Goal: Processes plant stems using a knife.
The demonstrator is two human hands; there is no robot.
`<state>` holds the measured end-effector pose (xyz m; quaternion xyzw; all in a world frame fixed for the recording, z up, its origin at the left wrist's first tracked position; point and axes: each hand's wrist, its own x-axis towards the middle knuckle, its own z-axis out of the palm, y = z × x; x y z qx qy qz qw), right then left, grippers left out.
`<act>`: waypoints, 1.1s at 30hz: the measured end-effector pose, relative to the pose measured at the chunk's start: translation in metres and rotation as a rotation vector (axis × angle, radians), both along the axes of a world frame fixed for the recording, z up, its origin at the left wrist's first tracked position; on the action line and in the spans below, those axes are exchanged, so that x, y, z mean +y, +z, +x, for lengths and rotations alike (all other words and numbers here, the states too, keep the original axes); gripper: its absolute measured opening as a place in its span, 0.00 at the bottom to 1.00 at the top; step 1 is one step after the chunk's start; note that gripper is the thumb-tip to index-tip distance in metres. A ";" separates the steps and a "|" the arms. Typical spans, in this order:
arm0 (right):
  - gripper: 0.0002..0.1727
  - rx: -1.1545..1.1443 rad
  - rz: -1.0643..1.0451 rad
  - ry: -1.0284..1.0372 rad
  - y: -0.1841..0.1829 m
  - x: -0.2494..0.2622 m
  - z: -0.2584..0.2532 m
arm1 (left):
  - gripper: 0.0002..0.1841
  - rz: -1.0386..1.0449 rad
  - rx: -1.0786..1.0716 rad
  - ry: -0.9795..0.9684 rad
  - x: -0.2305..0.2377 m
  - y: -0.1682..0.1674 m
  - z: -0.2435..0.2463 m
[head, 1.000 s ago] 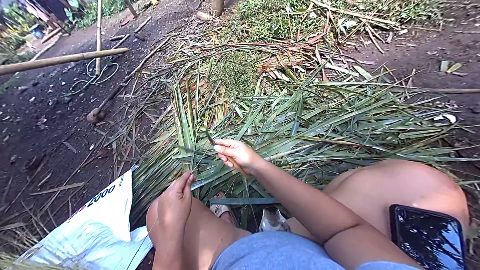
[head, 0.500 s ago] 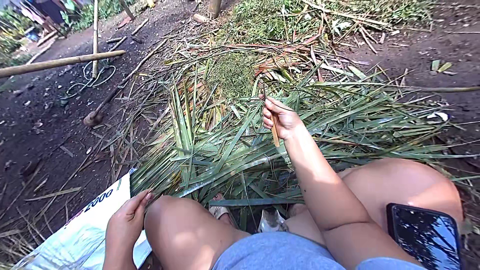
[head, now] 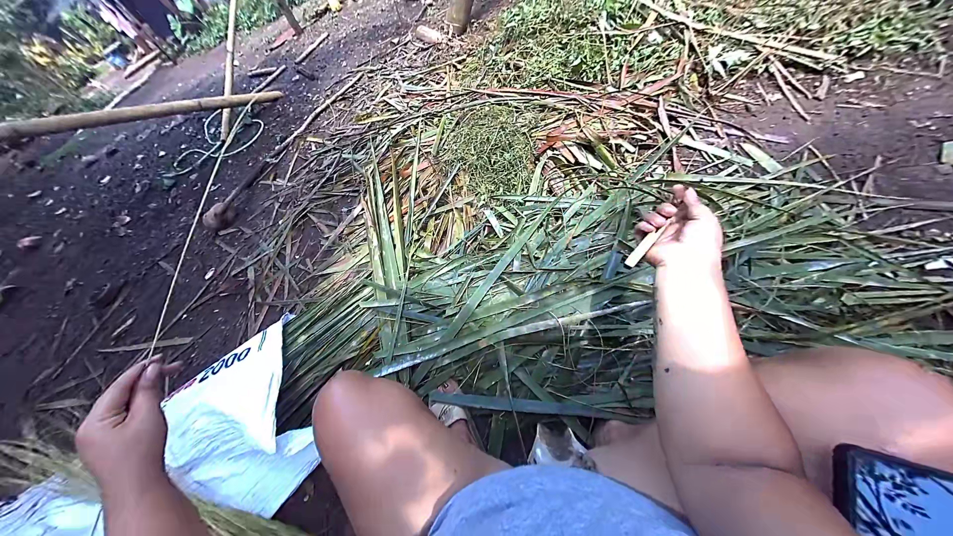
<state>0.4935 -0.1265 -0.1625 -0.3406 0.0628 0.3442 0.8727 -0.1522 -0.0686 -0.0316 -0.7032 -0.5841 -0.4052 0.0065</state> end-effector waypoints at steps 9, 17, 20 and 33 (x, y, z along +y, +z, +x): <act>0.09 -0.553 -0.233 0.750 -0.009 0.038 -0.124 | 0.14 0.057 -0.375 -0.342 0.043 0.015 0.161; 0.14 -0.897 -0.216 1.095 -0.028 0.033 -0.186 | 0.10 -0.087 -0.806 -0.672 0.047 -0.023 0.259; 0.14 -0.887 -0.202 1.118 -0.036 0.031 -0.193 | 0.09 -0.208 -1.006 -0.695 0.042 -0.044 0.276; 0.06 -0.657 0.004 1.312 -0.051 0.022 -0.225 | 0.09 -0.519 -1.413 -0.591 0.049 -0.051 0.293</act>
